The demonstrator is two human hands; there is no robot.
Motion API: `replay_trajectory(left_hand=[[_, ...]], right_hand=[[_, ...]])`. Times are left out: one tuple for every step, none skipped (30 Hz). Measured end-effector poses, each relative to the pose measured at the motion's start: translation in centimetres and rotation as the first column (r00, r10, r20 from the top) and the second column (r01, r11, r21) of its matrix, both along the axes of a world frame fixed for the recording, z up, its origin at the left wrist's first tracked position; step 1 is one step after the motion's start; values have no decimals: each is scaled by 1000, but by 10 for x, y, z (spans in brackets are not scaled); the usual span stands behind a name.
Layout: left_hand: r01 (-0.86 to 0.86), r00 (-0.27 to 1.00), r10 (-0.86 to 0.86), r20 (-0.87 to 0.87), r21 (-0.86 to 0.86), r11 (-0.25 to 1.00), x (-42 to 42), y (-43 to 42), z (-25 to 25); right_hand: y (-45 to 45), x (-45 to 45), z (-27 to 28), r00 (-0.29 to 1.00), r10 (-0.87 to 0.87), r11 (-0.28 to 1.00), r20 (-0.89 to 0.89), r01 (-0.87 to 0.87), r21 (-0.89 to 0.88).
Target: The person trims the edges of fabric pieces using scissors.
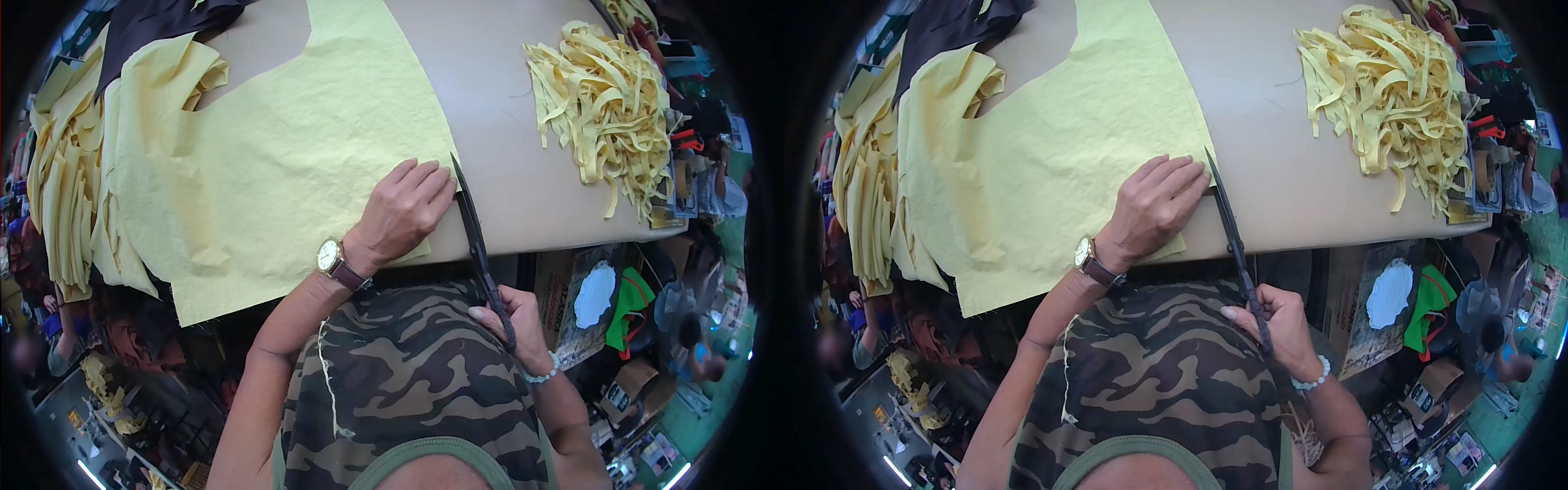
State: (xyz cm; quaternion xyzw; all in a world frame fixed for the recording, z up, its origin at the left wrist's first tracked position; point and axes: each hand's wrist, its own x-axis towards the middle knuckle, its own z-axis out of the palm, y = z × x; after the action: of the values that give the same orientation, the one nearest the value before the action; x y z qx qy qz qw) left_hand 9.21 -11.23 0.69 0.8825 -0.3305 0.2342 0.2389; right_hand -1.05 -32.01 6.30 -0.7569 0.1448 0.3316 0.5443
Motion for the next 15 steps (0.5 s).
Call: replay_trajectory(left_hand=[[1,1000,-1,-3,-2,1000,0,0,0],[2,1000,-2,-7,-4,1000,0,0,0],[3,1000,-3,-10,-6,1000,0,0,-1],[4,1000,-4,-11,-10,1000,0,0,-1],[4,1000,-4,-13,-14,1000,0,0,-1],[5,1000,-5,-14,-17,1000,0,0,-1],[7,1000,-7,-21,-20,1000,0,0,-1],[9,1000,-9,-27,-24,1000,0,0,-1],[11,999,-12,-35,-29,1000,0,0,-2],[15,999,-17,-38,-37,999,0,0,-2],[19,999,-20,-40,-44,999,0,0,-3],[21,999,-24,-41,-51,998,0,0,-4],[19,999,-21,-44,-47,999,0,1,-3],[15,999,-17,-49,-42,999,0,1,-2],[10,999,-12,-52,-37,999,-1,2,-1]], right_hand=[[-1,-1,0,1000,0,1000,-6,0,-2],[-2,-1,-1,1000,1,1000,-12,-1,-4],[-3,-2,-2,1000,13,1000,-2,-13,-11],[-4,-3,-2,1000,25,1000,8,-25,-18],[-4,-4,-3,999,38,999,17,-37,-25],[-5,-4,-4,1000,24,1000,9,-24,-2],[-6,-5,-6,1000,9,1000,1,-9,21],[-6,-4,-6,1000,-5,999,-7,6,42],[-6,-2,-4,1000,-10,999,-20,11,53],[-4,2,-1,999,-15,998,-31,17,64],[-2,6,2,999,-19,997,-42,22,75],[0,9,2,998,-28,996,-55,32,82],[2,12,3,997,-35,995,-69,41,89],[4,15,2,996,-41,994,-83,49,96],[6,17,2,996,-39,994,-81,47,99]])
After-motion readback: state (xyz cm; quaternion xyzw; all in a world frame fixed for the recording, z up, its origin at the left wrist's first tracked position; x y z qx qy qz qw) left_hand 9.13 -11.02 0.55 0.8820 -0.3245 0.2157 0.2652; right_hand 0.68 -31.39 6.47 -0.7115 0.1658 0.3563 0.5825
